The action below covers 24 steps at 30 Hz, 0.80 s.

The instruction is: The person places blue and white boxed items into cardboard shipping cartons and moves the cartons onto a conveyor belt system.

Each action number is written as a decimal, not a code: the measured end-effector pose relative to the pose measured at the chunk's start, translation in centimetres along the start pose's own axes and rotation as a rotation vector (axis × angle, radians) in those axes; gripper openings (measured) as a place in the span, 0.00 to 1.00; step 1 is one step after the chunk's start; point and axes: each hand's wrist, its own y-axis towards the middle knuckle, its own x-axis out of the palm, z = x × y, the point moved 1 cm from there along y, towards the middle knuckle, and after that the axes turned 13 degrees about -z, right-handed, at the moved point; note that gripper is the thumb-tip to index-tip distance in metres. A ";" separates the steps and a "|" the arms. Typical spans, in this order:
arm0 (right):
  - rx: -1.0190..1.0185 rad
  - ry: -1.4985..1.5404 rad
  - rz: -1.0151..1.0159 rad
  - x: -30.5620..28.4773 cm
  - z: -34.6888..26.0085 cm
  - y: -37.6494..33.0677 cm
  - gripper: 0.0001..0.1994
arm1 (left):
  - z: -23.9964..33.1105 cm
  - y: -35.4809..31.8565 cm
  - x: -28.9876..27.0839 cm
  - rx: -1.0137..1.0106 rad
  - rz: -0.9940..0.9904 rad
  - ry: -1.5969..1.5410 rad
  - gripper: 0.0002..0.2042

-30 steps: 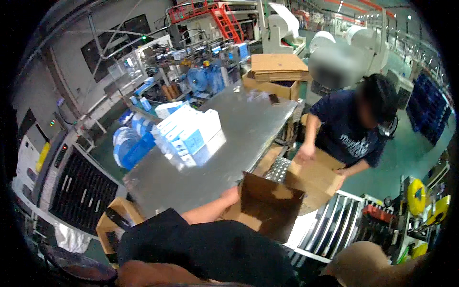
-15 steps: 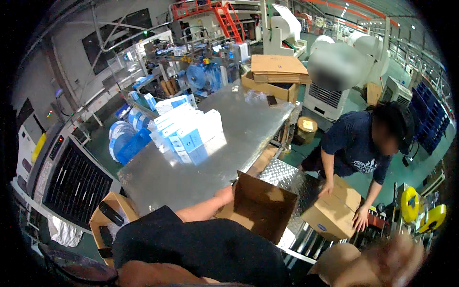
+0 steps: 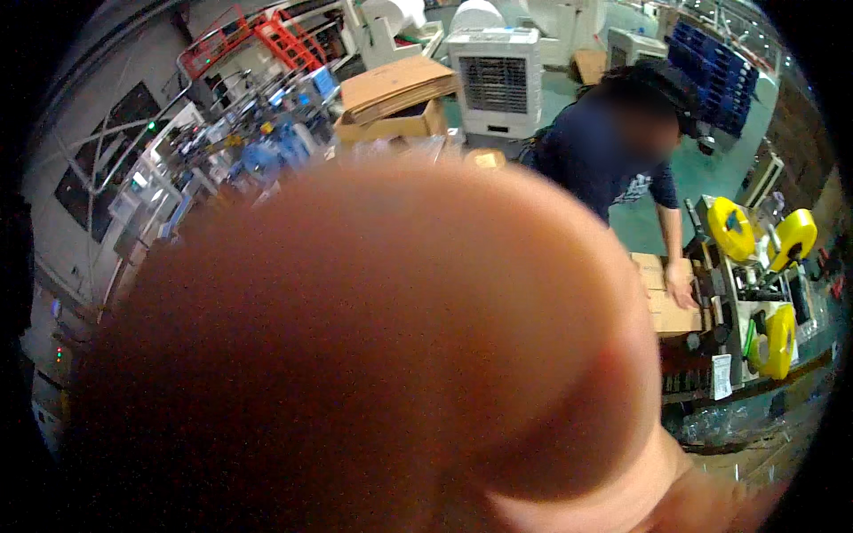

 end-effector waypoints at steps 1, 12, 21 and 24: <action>-0.026 -0.014 -0.009 0.6 -0.6 -0.5 0.12 | 0.3 0.0 -0.4 0.016 -0.010 -0.003 0.16; -0.017 0.610 -0.507 -2.8 -7.0 -1.9 0.15 | 0.5 -1.4 -1.0 0.026 0.031 -0.079 0.16; -0.186 1.392 -0.751 2.1 -2.9 -7.1 0.15 | 1.9 -1.5 -1.0 -0.024 0.017 -0.063 0.15; -0.134 0.501 -0.632 2.3 3.2 -7.1 0.19 | 0.7 -1.7 -1.8 -0.049 0.000 -0.172 0.15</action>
